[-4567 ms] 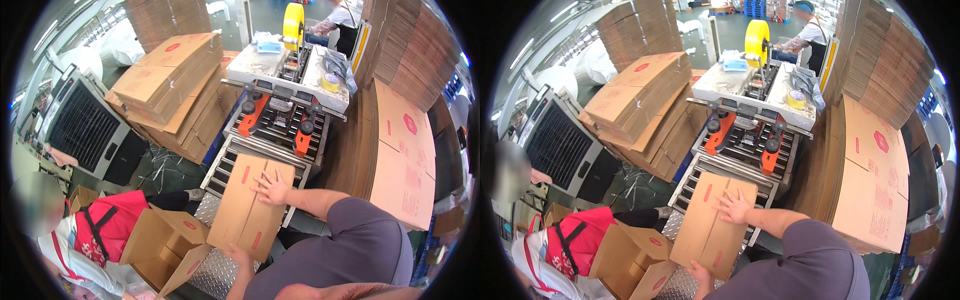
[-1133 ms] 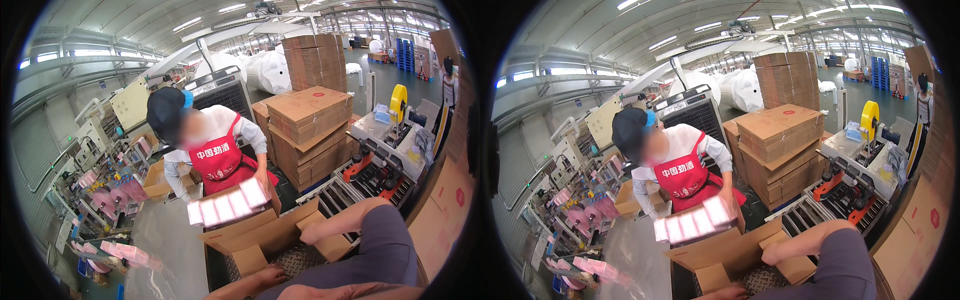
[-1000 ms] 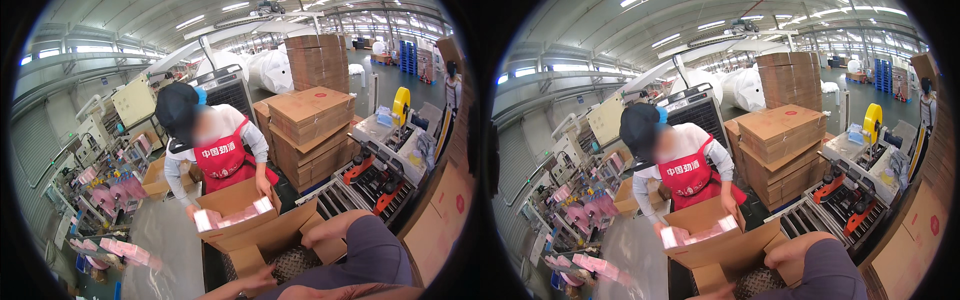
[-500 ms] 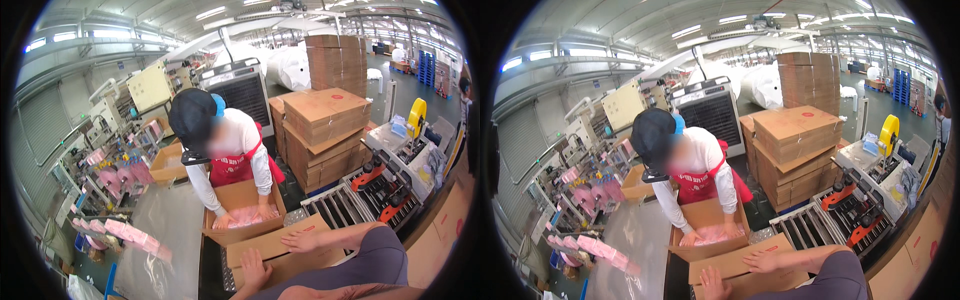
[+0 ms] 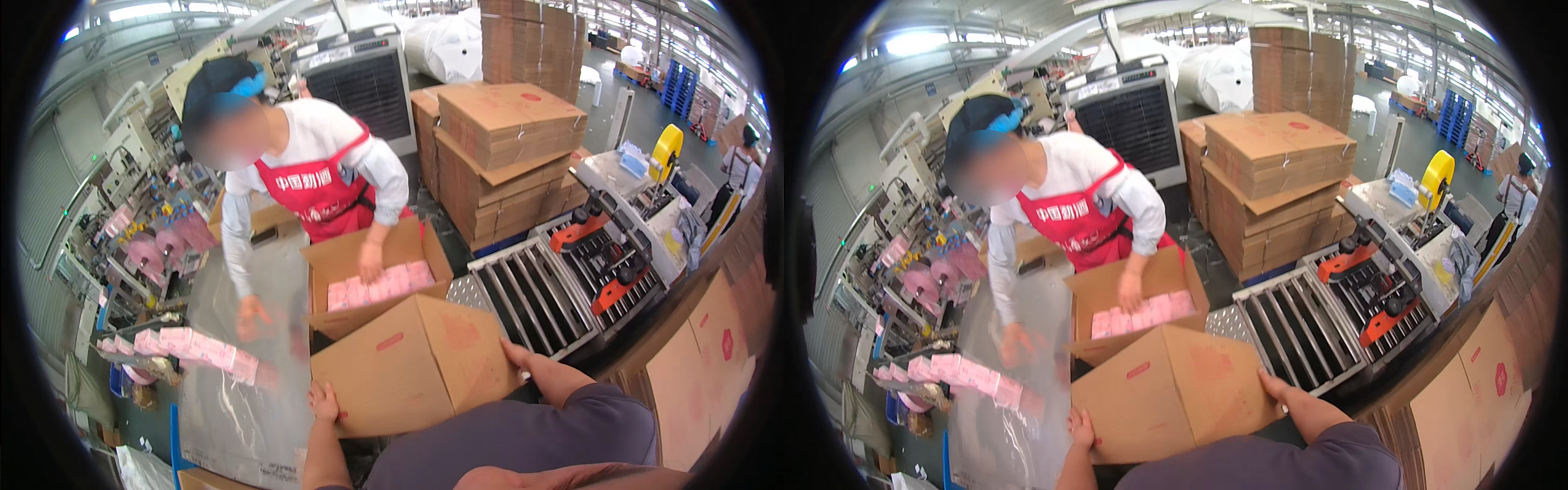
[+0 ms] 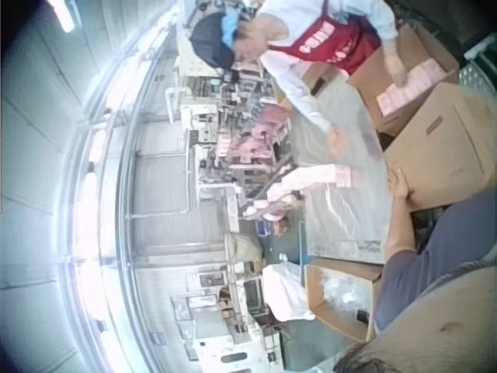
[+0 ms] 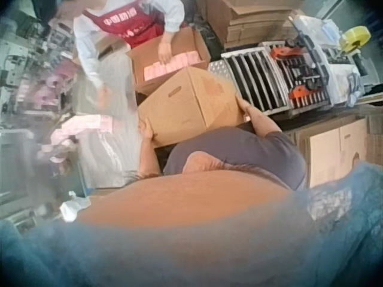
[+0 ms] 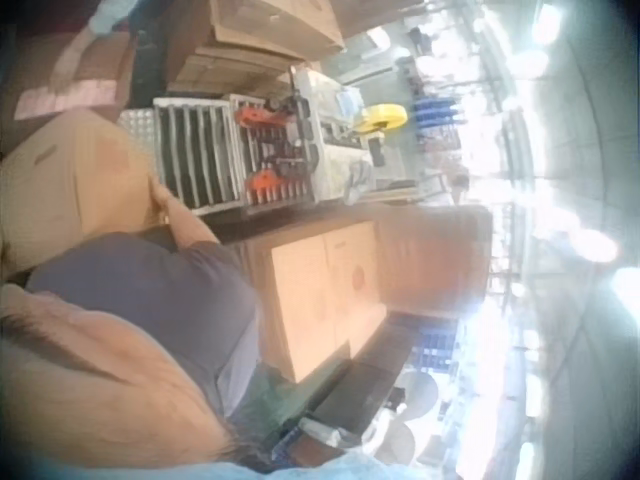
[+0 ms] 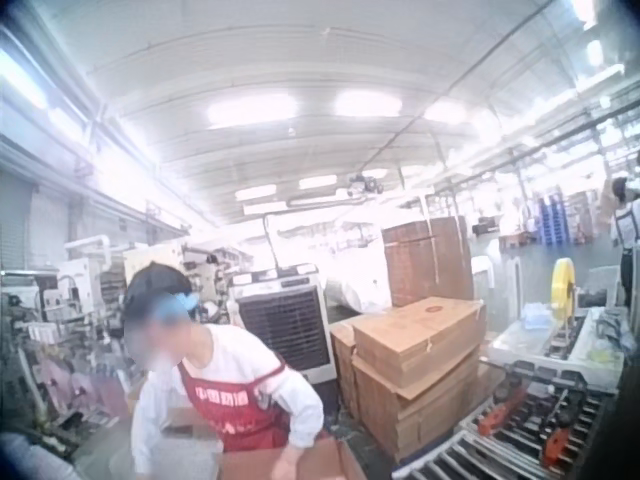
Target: The person places stacks of pink sanitary product packages into cardboard boxes and pushes the filled boxes onto a conveyor belt.
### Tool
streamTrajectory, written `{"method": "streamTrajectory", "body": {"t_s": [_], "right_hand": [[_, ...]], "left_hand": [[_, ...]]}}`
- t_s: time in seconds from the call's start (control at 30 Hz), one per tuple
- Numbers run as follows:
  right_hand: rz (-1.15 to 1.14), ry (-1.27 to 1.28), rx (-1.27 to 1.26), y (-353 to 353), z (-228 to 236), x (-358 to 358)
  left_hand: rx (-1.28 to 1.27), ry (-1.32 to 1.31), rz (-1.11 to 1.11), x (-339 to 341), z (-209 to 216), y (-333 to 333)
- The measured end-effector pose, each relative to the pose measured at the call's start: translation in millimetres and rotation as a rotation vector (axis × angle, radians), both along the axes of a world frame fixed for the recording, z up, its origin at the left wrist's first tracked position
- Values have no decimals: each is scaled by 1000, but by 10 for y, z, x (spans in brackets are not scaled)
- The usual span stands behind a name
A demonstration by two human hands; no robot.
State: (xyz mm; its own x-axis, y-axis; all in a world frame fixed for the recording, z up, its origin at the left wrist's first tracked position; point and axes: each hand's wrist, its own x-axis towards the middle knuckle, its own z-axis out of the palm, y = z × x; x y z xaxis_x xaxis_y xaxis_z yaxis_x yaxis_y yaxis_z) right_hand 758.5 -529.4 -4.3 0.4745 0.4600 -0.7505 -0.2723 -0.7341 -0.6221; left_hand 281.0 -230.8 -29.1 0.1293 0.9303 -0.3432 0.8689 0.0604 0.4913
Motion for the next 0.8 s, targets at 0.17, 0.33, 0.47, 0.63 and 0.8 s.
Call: {"method": "streamTrajectory", "body": {"t_s": [0.17,0.33,0.47,0.63,0.8], "right_hand": [[44,-87,615,-479,1094,251],[481,-45,783,313,2367,-954],[859,-394,413,1417,1816,-2226],[1125,-403,361,1732,337,-2679],[481,-1215,179,987,1815,-1583]], "left_hand": [[-946,-699,54,414,379,-48],[-1088,-1065,-82,400,554,103],[-885,-738,17,560,678,-51],[-468,-658,-438,789,780,-198],[-274,-526,-340,747,508,-336]]}}
